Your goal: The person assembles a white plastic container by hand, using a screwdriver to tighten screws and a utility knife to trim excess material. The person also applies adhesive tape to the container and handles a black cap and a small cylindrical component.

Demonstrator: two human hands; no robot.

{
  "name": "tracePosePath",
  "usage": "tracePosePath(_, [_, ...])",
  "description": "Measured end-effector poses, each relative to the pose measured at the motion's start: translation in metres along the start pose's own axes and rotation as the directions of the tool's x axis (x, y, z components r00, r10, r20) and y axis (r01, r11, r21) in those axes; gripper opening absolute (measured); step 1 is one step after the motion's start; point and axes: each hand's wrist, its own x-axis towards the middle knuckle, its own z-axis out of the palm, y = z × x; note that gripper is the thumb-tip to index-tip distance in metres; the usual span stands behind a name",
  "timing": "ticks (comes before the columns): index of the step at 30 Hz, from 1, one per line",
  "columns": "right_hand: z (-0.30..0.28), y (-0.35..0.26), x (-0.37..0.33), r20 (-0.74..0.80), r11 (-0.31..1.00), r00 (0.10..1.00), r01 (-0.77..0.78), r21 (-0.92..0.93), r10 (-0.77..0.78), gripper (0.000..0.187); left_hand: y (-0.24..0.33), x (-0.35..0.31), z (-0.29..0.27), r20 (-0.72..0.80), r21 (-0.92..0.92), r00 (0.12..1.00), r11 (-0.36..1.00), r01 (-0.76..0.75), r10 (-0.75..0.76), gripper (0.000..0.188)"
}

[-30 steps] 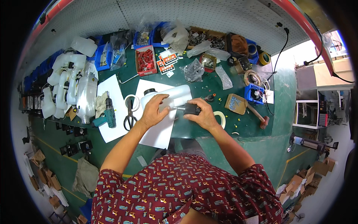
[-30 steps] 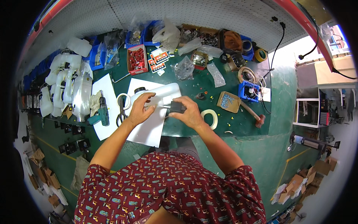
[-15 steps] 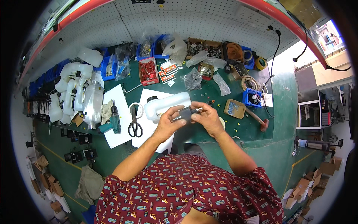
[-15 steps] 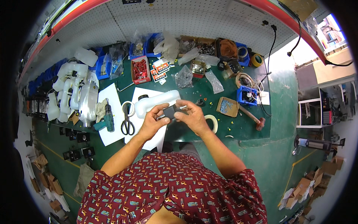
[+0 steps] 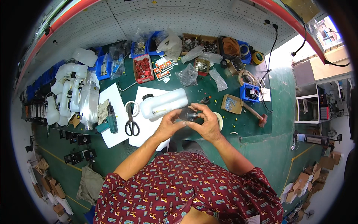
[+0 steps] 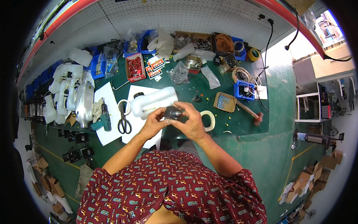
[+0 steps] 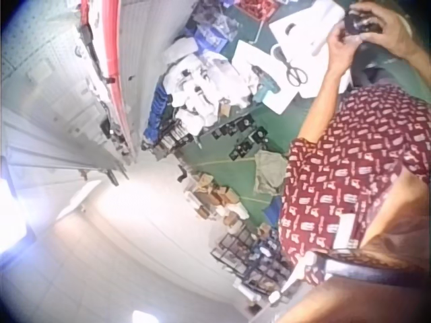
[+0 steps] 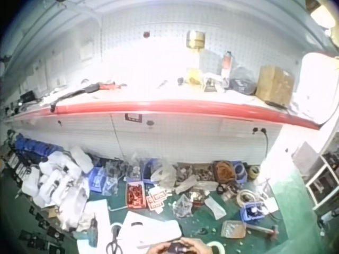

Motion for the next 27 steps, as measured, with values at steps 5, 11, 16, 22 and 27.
tracePosePath(5, [-0.001,-0.002,-0.001,-0.008,1.000,1.000,0.002,0.015,-0.002,0.058,0.001,-0.003,-0.001,-0.028,0.047,0.998,0.997,0.062,-0.061,0.046])
tracePosePath(11, [0.003,0.010,-0.013,-0.133,0.961,0.976,-0.137,0.240,0.172,0.054,0.001,0.000,0.008,-0.141,0.042,0.988,0.997,0.067,-0.060,0.051])
tracePosePath(16, [0.015,0.036,-0.033,-0.158,0.982,0.978,-0.156,-0.101,0.139,0.058,-0.015,-0.008,0.022,-0.064,-0.176,0.932,0.923,0.343,-0.358,0.051])
tracePosePath(22, [0.023,0.130,-0.081,-0.161,0.914,0.905,-0.367,0.173,0.394,0.052,-0.119,-0.005,0.012,-0.037,-0.103,0.911,0.908,0.406,-0.412,0.044])
tracePosePath(27, [0.030,0.161,-0.068,-0.193,0.721,0.695,-0.669,0.178,0.693,0.044,-0.136,-0.009,0.018,-0.010,-0.139,0.842,0.834,0.534,-0.540,0.041])
